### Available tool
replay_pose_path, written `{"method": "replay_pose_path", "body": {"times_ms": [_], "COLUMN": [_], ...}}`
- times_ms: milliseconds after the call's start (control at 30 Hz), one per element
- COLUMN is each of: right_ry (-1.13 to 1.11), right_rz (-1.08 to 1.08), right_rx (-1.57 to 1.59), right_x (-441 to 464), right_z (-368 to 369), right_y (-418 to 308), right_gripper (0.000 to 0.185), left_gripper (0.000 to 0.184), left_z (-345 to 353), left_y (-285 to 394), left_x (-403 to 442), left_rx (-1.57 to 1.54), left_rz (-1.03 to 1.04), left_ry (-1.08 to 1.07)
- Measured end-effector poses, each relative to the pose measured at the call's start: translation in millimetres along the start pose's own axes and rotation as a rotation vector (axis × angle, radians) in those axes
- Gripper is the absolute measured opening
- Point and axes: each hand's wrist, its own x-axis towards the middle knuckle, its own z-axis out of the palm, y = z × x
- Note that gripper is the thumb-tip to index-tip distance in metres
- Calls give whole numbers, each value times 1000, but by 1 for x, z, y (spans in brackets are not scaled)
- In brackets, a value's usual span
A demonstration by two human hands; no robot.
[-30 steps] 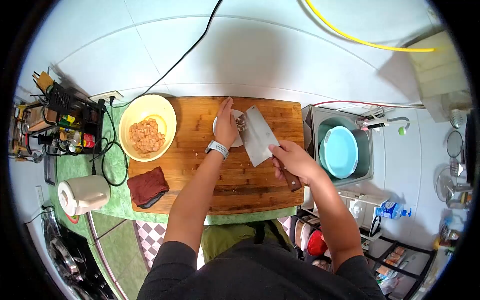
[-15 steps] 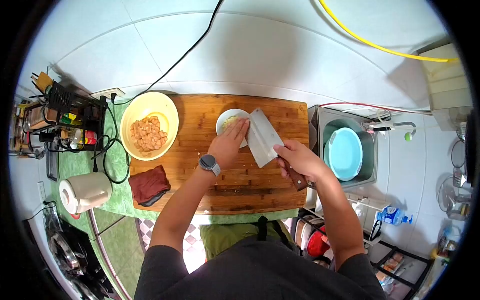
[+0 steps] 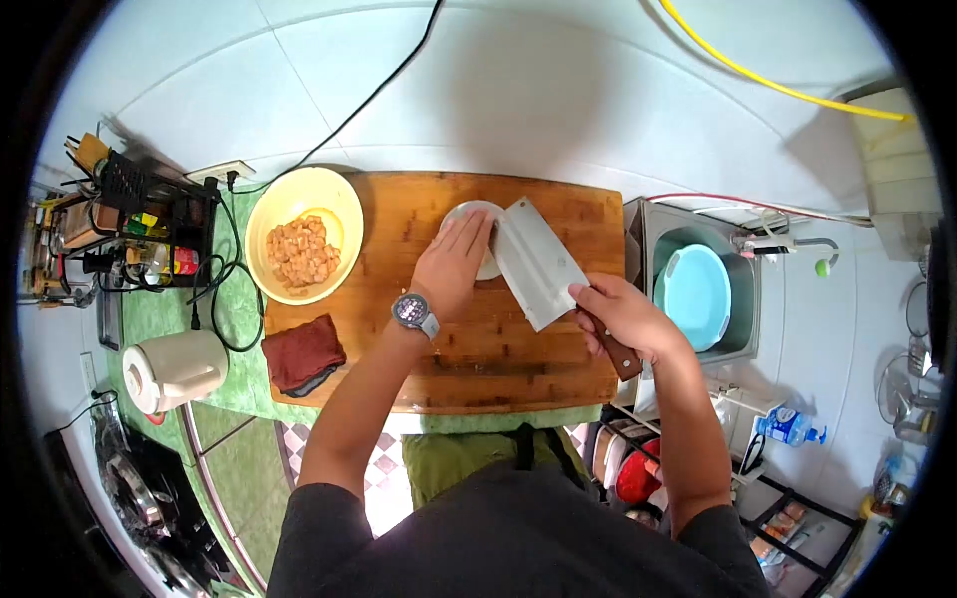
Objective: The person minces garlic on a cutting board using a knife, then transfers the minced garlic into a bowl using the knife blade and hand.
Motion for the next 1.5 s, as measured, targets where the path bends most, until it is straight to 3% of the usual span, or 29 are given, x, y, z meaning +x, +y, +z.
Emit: {"method": "replay_pose_path", "body": {"times_ms": [133,200,333,400,433,500,600,633,667,733,767,867,900,1000,1033,1133,1267,1400,1433,1500], "right_ry": [-27,48,14,41,76,106,132,132,131,115,131,110,94,103,102,69,64,26,21,25], "right_rz": [-28,-47,-111,-136,-139,-130,-120,-117,-118,-98,-74,-109,-123,-133,-117,-174,-182,-222,-257,-258], "right_rx": [20,0,150,216,204,222,264,286,299,322,338,333,363,376,390,417,435,448,395,373], "right_x": [-5,-15,-41,-45,-47,-53,-58,-59,-60,-61,-63,-49,-47,-29,-24,-7,10,20,30,41], "right_z": [0,2,-19,-29,-31,-33,-36,-36,-36,-33,-31,-37,-38,-43,-45,-48,-47,-50,-53,-62], "right_y": [5,6,34,56,65,79,98,105,110,117,119,149,154,184,191,213,229,229,234,238], "right_gripper": [28,27,26,26,26,26,25,25,25,23,22,22,22,21,21,21,20,22,23,23], "left_gripper": [76,74,62,40,40,24,21,14,14,12,14,15,11,11,9,7,15,16,25,27], "left_z": [5,17,-5,-5,-10,-21,-5,7,17,10,6,4,32,17,-1,5,15,1,3,5], "left_y": [-1,-21,-17,-13,-11,-9,-17,-22,-29,-23,-20,-17,-50,-44,-23,-27,-49,-16,-21,-27], "left_x": [4,0,-2,2,7,22,34,35,35,46,48,63,55,57,63,61,57,67,67,65], "left_rx": [-37,50,-139,-462,-458,-651,-665,-635,-628,-162,-160,2,-96,-217,-197,-16,-132,-52,-74,-92], "left_rz": [100,47,-41,-170,-163,-542,-429,-304,-300,-90,-190,-263,-37,-129,-265,-213,-58,-362,-325,-384], "left_ry": [-30,-66,-7,142,140,-97,-11,65,55,-17,-177,-328,-106,-247,-316,-310,-255,-308,-301,-347]}}
